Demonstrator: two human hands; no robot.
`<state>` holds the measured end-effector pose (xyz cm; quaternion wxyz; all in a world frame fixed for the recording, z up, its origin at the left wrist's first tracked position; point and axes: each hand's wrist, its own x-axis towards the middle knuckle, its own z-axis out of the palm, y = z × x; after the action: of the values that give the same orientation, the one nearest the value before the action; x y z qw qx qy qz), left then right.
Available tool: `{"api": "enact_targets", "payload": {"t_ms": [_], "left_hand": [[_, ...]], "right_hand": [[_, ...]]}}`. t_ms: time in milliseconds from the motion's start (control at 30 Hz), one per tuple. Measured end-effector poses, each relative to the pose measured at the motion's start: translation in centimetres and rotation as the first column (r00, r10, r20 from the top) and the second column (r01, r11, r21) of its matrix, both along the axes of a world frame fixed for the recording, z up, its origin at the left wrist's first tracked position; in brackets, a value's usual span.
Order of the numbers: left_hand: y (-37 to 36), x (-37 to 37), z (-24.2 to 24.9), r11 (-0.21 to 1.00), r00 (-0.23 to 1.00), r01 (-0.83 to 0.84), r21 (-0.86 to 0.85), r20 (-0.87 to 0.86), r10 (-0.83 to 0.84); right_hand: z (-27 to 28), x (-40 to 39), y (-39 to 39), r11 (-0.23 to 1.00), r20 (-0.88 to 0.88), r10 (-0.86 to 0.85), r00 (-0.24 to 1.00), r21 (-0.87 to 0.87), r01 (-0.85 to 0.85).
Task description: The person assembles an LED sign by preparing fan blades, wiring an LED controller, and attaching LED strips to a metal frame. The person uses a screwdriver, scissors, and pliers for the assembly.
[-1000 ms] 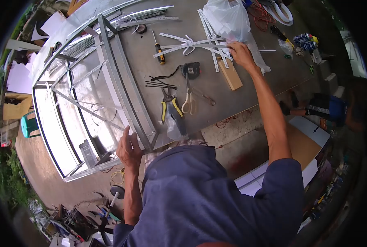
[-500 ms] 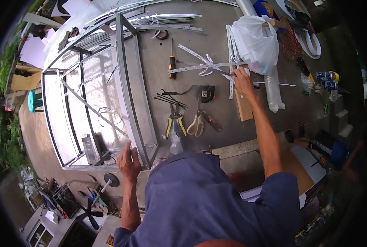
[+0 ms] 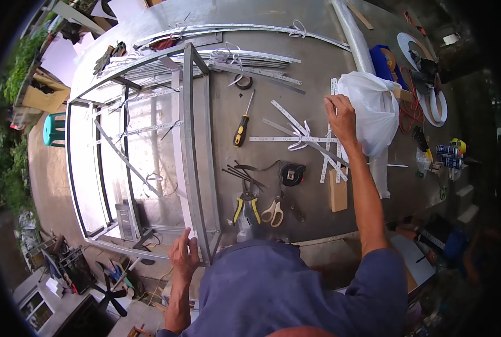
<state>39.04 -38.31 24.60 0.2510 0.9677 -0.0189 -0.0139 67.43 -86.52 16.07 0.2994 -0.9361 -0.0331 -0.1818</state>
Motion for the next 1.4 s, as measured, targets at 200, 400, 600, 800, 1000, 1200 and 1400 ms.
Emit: {"api": "enact_targets", "payload": {"t_ms": [200, 400, 600, 800, 1000, 1200, 1400], "left_hand": [[-0.1, 0.7, 0.1, 0.999, 0.998, 0.004, 0.032, -0.068, -0.002], [0.0, 1.0, 0.1, 0.997, 0.986, -0.017, 0.081, -0.163, 0.03], [-0.3, 1.7, 0.6, 0.995, 0.975, -0.032, 0.099, -0.216, 0.053], [-0.1, 1.9, 0.6, 0.997, 0.967, -0.03, 0.071, -0.25, 0.047], [-0.1, 1.8, 0.4, 0.998, 0.973, -0.034, 0.056, -0.225, 0.046], [-0.1, 1.9, 0.6, 0.997, 0.973, -0.04, 0.06, -0.224, 0.053], [-0.1, 1.8, 0.6, 0.997, 0.97, -0.046, 0.063, -0.235, 0.059]], "right_hand": [[-3.7, 17.8, 0.8, 0.97, 0.085, 0.098, 0.992, -0.231, -0.076], [-8.0, 30.9, 2.9, 0.862, 0.043, 0.196, 0.98, -0.484, -0.151], [-11.7, 35.0, 3.7, 0.765, -0.143, 0.122, 0.982, -0.617, -0.185], [-10.7, 35.9, 3.1, 0.769, -0.197, 0.122, 0.973, -0.601, -0.218], [-6.2, 36.4, 2.1, 0.909, -0.152, 0.126, 0.98, -0.377, -0.175], [-2.9, 38.6, 0.7, 0.944, -0.133, 0.145, 0.98, -0.278, -0.178], [-1.9, 39.5, 1.2, 0.96, -0.281, 0.13, 0.951, -0.203, -0.191]]}}
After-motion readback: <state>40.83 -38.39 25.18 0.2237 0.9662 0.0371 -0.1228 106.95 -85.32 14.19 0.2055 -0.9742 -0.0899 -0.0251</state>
